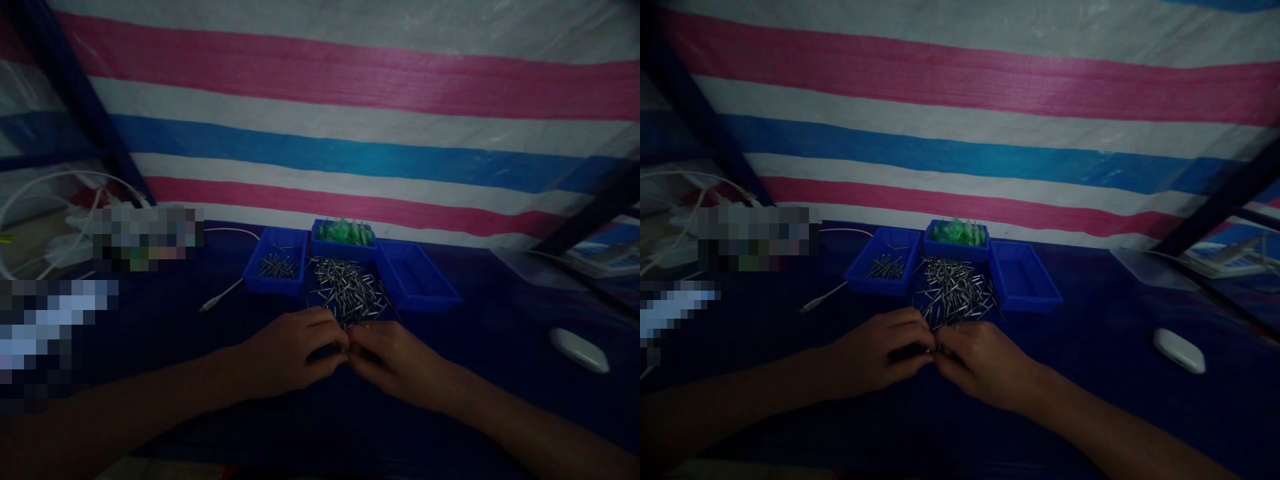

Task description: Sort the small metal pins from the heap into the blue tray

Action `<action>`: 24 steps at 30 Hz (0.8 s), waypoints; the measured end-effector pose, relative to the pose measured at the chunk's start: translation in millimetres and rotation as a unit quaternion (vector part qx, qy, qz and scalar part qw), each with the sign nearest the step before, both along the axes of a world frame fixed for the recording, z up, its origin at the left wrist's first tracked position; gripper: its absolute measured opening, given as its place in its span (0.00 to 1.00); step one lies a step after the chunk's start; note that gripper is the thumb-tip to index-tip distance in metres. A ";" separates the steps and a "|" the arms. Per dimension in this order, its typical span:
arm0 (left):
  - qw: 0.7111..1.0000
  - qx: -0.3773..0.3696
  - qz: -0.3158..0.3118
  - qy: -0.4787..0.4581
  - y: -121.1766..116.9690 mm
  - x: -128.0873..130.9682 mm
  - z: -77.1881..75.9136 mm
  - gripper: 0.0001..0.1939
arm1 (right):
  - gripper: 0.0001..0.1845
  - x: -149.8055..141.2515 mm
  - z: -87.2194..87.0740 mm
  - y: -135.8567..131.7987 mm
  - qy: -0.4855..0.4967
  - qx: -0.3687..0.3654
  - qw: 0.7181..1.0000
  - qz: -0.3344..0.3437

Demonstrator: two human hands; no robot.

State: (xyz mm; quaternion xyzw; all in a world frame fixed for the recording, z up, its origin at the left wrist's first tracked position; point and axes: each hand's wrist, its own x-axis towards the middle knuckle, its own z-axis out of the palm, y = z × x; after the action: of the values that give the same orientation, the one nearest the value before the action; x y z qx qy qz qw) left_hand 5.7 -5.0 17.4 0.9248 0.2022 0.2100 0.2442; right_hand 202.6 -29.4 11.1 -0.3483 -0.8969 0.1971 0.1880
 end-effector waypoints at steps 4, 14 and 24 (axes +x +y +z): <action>1.000 0.012 -0.004 -0.005 2.2 -1.4 -0.2 0.07 | 0.07 1.0 0.5 2.0 0.003 0.003 1.000 -0.011; 0.997 0.034 0.048 0.041 6.1 -4.4 -2.0 0.05 | 0.10 4.3 8.6 1.1 0.015 -0.004 0.999 -0.034; 0.991 0.100 0.010 0.084 4.2 -1.0 -8.3 0.05 | 0.09 2.0 1.3 -0.8 -0.031 0.025 0.999 0.007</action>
State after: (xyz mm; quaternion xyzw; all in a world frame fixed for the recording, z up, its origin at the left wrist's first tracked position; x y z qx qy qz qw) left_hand 4.6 -0.7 9.0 0.9568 0.2097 0.1534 0.1302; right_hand 204.6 -30.3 12.4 -0.3437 -0.9092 0.1652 0.1671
